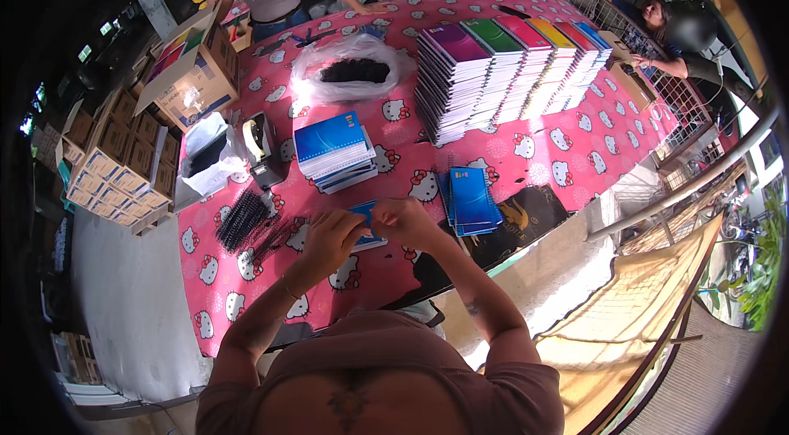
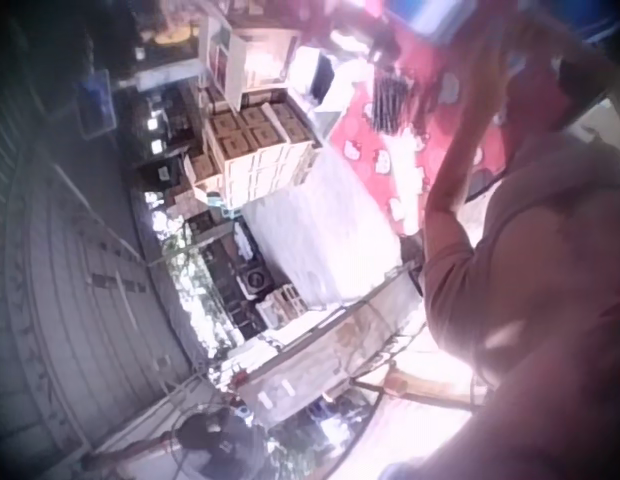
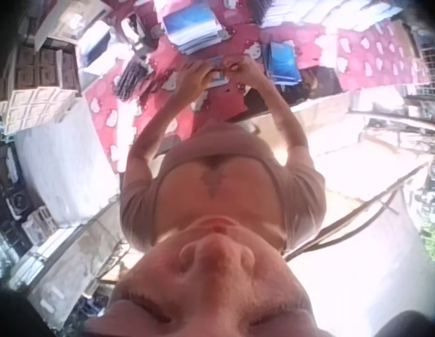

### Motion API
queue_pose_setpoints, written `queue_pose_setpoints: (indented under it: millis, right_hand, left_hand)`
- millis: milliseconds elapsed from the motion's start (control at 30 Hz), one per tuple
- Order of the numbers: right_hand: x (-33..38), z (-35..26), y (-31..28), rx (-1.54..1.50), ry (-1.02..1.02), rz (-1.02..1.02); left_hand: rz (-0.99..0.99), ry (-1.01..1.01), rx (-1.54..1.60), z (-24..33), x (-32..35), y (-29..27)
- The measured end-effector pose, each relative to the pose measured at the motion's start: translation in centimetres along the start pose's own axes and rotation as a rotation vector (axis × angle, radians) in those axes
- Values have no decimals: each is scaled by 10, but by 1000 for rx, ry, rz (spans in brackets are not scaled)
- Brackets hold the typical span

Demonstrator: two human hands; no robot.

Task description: The person takes a wrapped bundle of notebooks from a pallet, unwraps it, and then threads plastic spiral coils through the pre-punched holes of individual notebooks on a table.

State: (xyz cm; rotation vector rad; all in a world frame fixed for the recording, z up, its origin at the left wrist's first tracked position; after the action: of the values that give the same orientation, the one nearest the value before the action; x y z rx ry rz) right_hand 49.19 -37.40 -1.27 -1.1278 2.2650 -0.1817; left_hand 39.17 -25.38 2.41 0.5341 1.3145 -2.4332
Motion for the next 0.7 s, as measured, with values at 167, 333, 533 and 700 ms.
queue_pose_setpoints:
  millis: [167, 333, 533, 700]
  right_hand:
    - [2, -13, -7, 205, -2, 177]
    - [7, -52, -7, -15, 54, 133]
    - [58, -30, -96, 906, -170, 382]
    - [105, 45, -87, 1131, 205, -64]
  left_hand:
    - [-28, -46, 17, 14, -10, -9]
    - [-103, 90, 178, 38, -38, -46]
    - [-156, -44, -129, -22, 28, 17]
    - [-182, 112, -273, -51, 69, 45]
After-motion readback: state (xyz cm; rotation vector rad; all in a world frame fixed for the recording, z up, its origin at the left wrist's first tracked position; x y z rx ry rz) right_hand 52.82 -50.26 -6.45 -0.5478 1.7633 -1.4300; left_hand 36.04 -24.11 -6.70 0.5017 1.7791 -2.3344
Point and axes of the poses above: each hand's wrist, its own x-axis away from the middle knuckle, its own y-axis out of the palm, z = x × y, the point moved 7 cm from there along -x, towards the middle knuckle, and after that the axes turned 14 degrees about -y, right-handed, at the moved point
